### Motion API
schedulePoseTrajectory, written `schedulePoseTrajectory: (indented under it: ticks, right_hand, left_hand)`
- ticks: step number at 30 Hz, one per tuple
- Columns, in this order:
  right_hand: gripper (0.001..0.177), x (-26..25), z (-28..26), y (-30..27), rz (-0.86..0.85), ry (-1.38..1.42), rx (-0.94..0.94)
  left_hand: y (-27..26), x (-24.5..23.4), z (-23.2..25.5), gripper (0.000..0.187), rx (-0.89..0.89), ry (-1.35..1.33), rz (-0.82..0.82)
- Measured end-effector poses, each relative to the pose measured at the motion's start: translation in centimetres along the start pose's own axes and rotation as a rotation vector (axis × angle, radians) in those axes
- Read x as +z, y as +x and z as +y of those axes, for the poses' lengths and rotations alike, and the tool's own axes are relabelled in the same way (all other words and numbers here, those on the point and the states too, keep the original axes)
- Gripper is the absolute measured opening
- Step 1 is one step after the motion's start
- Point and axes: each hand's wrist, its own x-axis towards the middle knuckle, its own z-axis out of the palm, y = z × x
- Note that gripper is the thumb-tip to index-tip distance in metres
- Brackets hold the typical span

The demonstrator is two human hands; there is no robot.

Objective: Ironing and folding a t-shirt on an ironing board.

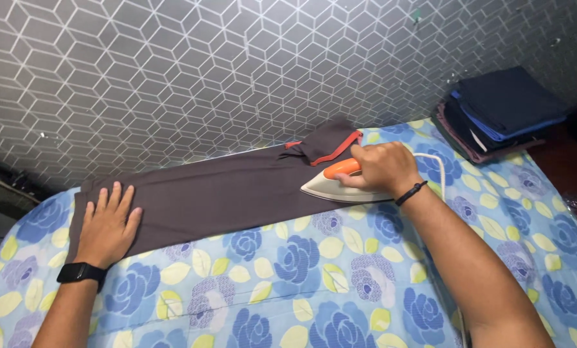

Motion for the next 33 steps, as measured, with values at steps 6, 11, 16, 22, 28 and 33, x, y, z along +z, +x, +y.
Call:
schedulePoseTrajectory:
  ticks: [6, 11, 16, 22, 28, 33]
  right_hand:
    - [0.063, -0.4, 0.7, 0.1, -0.044, -0.018, 0.042]
    - [0.060, -0.9, 4.2, -2.4, -0.057, -0.123, 0.170]
    - [0.059, -1.9, 8.1, -6.6, -0.028, -0.202, 0.254]
    - [0.050, -0.3, 11.9, -11.5, 0.335, -0.196, 0.362]
    - [0.037, 0.5, 11.8, -11.1, 0.446, -0.102, 0.596]
    - [0.033, 0.7, 8.6, -8.8, 0.607, 0.595, 0.857]
  left_hand:
    - [0.1, -0.1, 0.1, 0.066, -0.019, -0.018, -0.028]
    - [0.1, 0.3, -0.3, 0.069, -0.005, -0.033, 0.001]
    - [0.1, 0.2, -0.3, 0.069, -0.007, -0.041, -0.002]
    - [-0.1, -0.2, 0.2, 0.069, -0.019, -0.066, -0.007]
    - [-0.9, -6.1, 4.9, 0.042, 0.221, 0.157, 0.211]
    - [-2.6, -9.4, 7.0, 0.039, 0.535, 0.252, 0.093]
